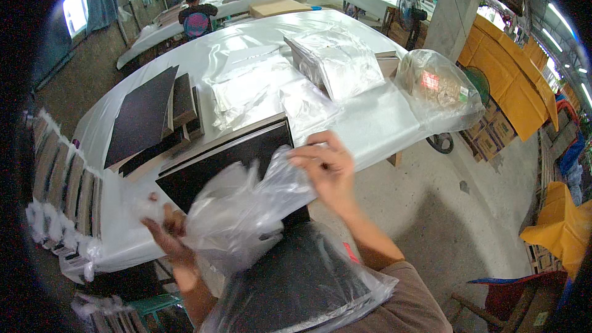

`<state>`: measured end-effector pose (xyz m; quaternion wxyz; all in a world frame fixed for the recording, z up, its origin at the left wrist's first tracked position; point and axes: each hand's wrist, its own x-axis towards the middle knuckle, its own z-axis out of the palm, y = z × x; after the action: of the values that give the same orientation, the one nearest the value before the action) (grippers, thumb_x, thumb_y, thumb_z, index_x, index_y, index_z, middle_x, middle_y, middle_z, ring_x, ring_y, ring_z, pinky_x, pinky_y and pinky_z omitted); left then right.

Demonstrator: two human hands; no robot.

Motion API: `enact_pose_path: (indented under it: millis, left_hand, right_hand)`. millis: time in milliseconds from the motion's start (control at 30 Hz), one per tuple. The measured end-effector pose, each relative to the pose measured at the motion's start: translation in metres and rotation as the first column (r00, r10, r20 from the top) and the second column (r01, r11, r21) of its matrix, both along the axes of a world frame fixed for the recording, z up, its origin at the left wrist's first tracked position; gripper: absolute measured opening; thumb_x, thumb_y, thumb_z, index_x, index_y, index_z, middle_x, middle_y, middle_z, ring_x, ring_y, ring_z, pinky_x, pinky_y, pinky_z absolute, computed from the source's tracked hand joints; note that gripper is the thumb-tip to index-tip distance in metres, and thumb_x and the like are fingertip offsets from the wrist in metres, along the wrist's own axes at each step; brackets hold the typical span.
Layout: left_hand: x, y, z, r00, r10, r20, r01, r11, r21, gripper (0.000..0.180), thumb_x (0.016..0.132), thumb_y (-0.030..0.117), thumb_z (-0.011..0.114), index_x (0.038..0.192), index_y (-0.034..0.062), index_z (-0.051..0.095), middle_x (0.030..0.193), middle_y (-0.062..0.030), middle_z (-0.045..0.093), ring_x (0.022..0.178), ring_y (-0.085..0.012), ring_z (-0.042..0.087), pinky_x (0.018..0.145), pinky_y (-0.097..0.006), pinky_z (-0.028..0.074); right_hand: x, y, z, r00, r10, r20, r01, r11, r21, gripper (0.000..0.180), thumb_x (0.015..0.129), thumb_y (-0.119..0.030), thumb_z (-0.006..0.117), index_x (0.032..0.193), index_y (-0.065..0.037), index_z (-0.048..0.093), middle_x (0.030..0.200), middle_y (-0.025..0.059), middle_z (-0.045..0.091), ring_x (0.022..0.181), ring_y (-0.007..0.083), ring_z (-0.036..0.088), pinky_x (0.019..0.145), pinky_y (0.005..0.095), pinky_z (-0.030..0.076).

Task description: The person wraps individual black folders in clear plastic bags, pulling the bag over the folder and smoothing it down before moving the item to the side.

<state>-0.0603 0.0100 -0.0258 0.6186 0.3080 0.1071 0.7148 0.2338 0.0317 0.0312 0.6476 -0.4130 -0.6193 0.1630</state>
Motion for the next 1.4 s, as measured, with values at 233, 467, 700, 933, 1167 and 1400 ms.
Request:
enact_pose_path:
  millis: [233,467,700,933,1167,1400]
  left_hand:
    - [-0.076,-0.024,0.047,-0.153,0.553,-0.819,-0.886,0.289,0.361,0.043,0.07,0.015,0.068,0.106,-0.0028,0.052,0.089,-0.0099,0.06,0.074,-0.0214,0.056,0.073,-0.029,0.044]
    - [0.088,-0.004,0.066,0.445,0.421,-0.79,-0.108,0.901,0.419,0.031,0.058,0.005,0.073,0.085,0.0003,0.059,0.095,-0.0123,0.058,0.088,-0.0208,0.056,0.073,-0.029,0.045]
    - [0.091,-0.002,0.039,0.61,0.357,-0.707,-0.168,0.931,0.324,0.011,0.073,0.001,0.057,0.084,-0.0011,0.057,0.091,-0.0108,0.058,0.08,-0.015,0.055,0.069,-0.027,0.043]
    - [0.074,-0.006,0.043,0.568,-0.051,-0.822,0.129,0.991,0.028,0.044,0.064,0.012,0.072,0.1,0.0025,0.049,0.087,-0.0052,0.058,0.074,-0.0112,0.054,0.067,-0.025,0.043]
    - [0.077,-0.003,0.04,0.536,0.404,-0.741,-0.326,0.909,0.26,0.023,0.074,0.014,0.063,0.092,0.0019,0.055,0.082,-0.004,0.058,0.076,-0.0115,0.054,0.066,-0.022,0.042]
    - [0.027,-0.021,0.008,0.912,0.394,-0.111,-0.41,0.883,-0.229,0.031,0.086,0.031,0.045,0.101,0.0051,0.052,0.078,-0.0061,0.054,0.068,-0.0155,0.054,0.063,-0.029,0.046]
  right_hand:
    - [0.049,-0.008,0.027,0.972,0.132,-0.193,-0.169,0.967,-0.191,0.01,0.061,0.007,0.066,0.066,0.001,0.06,0.066,0.005,0.058,0.054,0.0089,0.054,0.051,0.0187,0.042]
    - [-0.051,-0.021,0.018,0.866,0.492,-0.092,-0.499,0.836,-0.227,0.007,0.073,-0.002,0.061,0.078,-0.001,0.056,0.07,0.0067,0.062,0.061,0.0125,0.059,0.055,0.0231,0.045]
    - [-0.058,-0.004,-0.003,0.891,0.093,0.444,-0.186,0.968,0.171,0.008,0.074,-0.003,0.057,0.07,-0.002,0.051,0.065,0.0085,0.054,0.059,0.0172,0.054,0.053,0.0263,0.042]
    - [-0.045,-0.002,0.0,0.698,0.573,-0.43,-0.709,0.639,-0.298,0.027,0.085,-0.028,0.048,0.074,-0.004,0.051,0.079,0.0064,0.054,0.067,0.0184,0.052,0.062,0.0263,0.04]
    - [-0.043,0.0,-0.014,0.377,0.87,-0.316,-0.919,0.311,-0.242,0.031,0.079,-0.037,0.056,0.083,-0.006,0.059,0.104,0.0145,0.047,0.093,0.0243,0.048,0.081,0.0339,0.037]
    - [-0.026,0.001,-0.02,-0.278,0.94,0.2,-0.948,-0.301,0.101,0.037,0.069,-0.031,0.066,0.093,-0.005,0.058,0.116,0.0178,0.044,0.103,0.0344,0.045,0.087,0.0387,0.034]
